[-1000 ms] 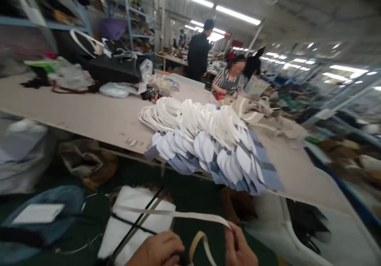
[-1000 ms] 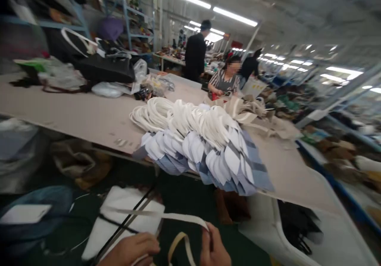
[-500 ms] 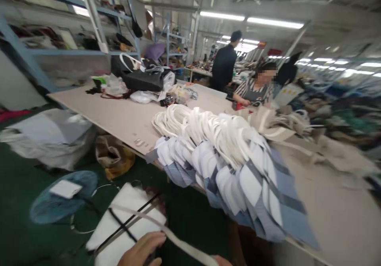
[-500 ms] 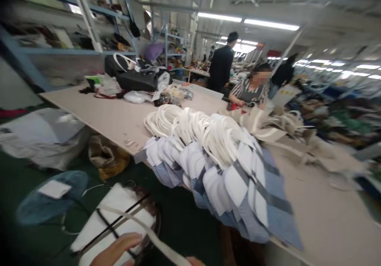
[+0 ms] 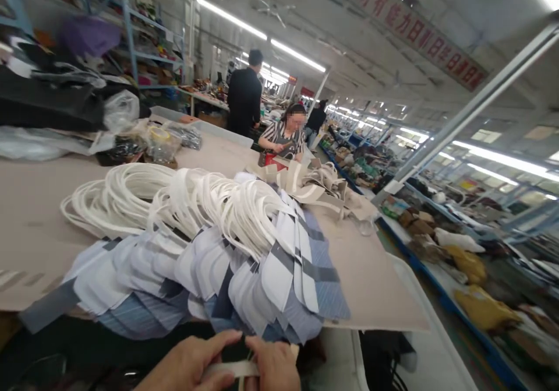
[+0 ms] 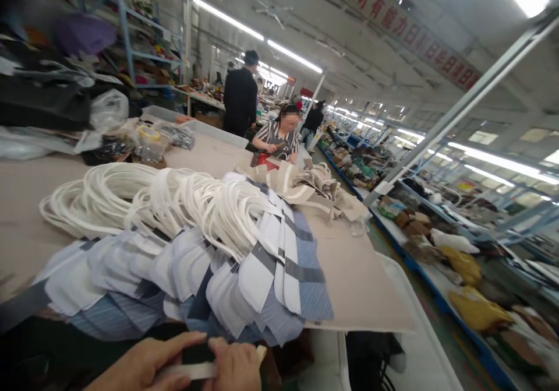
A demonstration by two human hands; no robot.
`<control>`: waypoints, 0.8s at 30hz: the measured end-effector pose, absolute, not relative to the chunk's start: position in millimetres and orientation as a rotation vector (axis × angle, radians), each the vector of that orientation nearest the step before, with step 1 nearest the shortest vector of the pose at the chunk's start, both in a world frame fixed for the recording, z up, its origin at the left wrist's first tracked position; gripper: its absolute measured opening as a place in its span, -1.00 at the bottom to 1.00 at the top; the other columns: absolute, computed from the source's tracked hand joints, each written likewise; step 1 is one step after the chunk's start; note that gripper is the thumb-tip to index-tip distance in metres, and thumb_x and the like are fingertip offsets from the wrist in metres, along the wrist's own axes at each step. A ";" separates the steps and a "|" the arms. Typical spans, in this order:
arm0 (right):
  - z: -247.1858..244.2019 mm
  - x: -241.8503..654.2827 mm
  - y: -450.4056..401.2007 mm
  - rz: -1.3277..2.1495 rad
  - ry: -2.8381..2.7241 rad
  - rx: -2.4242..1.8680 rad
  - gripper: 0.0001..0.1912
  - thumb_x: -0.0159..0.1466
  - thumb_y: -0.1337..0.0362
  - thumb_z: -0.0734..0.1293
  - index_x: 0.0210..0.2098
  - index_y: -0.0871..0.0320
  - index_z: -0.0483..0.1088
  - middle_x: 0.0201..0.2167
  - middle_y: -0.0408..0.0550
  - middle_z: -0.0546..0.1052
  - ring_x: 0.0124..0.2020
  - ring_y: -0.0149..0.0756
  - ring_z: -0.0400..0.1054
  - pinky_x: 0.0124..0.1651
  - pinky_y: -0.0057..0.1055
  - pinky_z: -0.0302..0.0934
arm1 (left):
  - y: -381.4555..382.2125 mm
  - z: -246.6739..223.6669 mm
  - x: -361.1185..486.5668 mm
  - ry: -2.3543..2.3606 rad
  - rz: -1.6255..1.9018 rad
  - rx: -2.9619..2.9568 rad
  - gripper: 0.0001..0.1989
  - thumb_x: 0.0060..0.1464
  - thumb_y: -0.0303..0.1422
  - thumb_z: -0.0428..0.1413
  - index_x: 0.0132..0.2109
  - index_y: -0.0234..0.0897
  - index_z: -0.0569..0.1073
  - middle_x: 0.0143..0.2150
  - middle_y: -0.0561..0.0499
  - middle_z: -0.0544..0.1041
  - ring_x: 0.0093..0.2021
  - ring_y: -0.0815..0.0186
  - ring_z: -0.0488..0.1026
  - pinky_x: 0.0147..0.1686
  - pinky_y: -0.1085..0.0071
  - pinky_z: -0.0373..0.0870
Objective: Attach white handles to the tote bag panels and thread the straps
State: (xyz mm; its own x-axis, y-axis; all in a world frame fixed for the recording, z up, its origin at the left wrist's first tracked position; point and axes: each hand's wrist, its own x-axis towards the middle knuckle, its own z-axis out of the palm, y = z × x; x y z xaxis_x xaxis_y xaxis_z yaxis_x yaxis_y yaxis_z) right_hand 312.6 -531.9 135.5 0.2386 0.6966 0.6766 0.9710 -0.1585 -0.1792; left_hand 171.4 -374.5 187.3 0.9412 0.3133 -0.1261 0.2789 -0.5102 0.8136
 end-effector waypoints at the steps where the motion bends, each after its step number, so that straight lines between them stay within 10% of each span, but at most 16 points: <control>1: 146.2 321.0 -537.1 -0.544 -1.536 -1.971 -0.57 0.12 0.47 0.18 -0.03 0.16 0.37 -0.35 -0.04 0.61 -0.42 -0.23 0.47 -0.21 -0.27 0.30 | -365.2 200.1 175.1 0.440 -0.021 2.123 -0.60 0.12 -0.20 0.09 0.10 -0.07 0.51 -0.19 0.03 0.65 -0.19 0.19 0.57 -0.19 0.45 0.44; 7: 198.6 362.6 -567.8 -0.319 -1.247 -2.297 -0.79 0.34 0.39 0.20 -0.13 0.10 0.43 -0.32 -0.07 0.59 -0.31 -0.22 0.48 -0.17 -0.27 0.32 | -314.3 237.6 202.4 0.395 -0.310 1.808 -0.72 0.18 -0.19 0.04 -0.29 -0.26 0.53 -0.44 0.09 0.50 -0.42 0.36 0.40 -0.43 0.53 0.24; 14: 201.1 374.4 -537.3 -0.106 -1.205 -2.145 -0.70 0.37 0.41 0.19 0.07 0.18 0.36 -0.18 0.00 0.60 -0.20 -0.31 0.53 -0.18 -0.46 0.36 | -350.6 229.1 255.2 0.197 -0.357 1.563 -0.51 0.05 -0.25 0.16 0.14 -0.20 0.36 -0.24 0.10 0.50 -0.32 0.34 0.38 -0.36 0.49 0.26; 18: 201.9 395.2 -527.7 0.058 -1.230 -2.065 -0.59 0.33 0.44 0.16 0.15 0.17 0.31 -0.15 0.02 0.56 -0.17 -0.28 0.50 -0.18 -0.41 0.37 | -371.6 230.8 288.4 0.263 -0.231 1.686 -0.85 0.14 -0.29 0.04 -0.29 -0.26 0.44 -0.46 0.15 0.39 -0.43 0.38 0.28 -0.44 0.49 0.14; 24: 218.7 453.5 -560.6 0.767 -1.113 -1.958 -0.64 0.35 0.26 0.26 0.13 0.09 0.38 -0.28 -0.11 0.52 -0.39 -0.39 0.39 -0.30 -0.49 0.28 | -351.9 236.9 304.4 0.397 -0.351 1.704 -0.62 0.20 -0.06 0.00 -0.38 -0.27 0.44 -0.57 0.16 0.28 -0.54 0.42 0.18 -0.55 0.52 0.06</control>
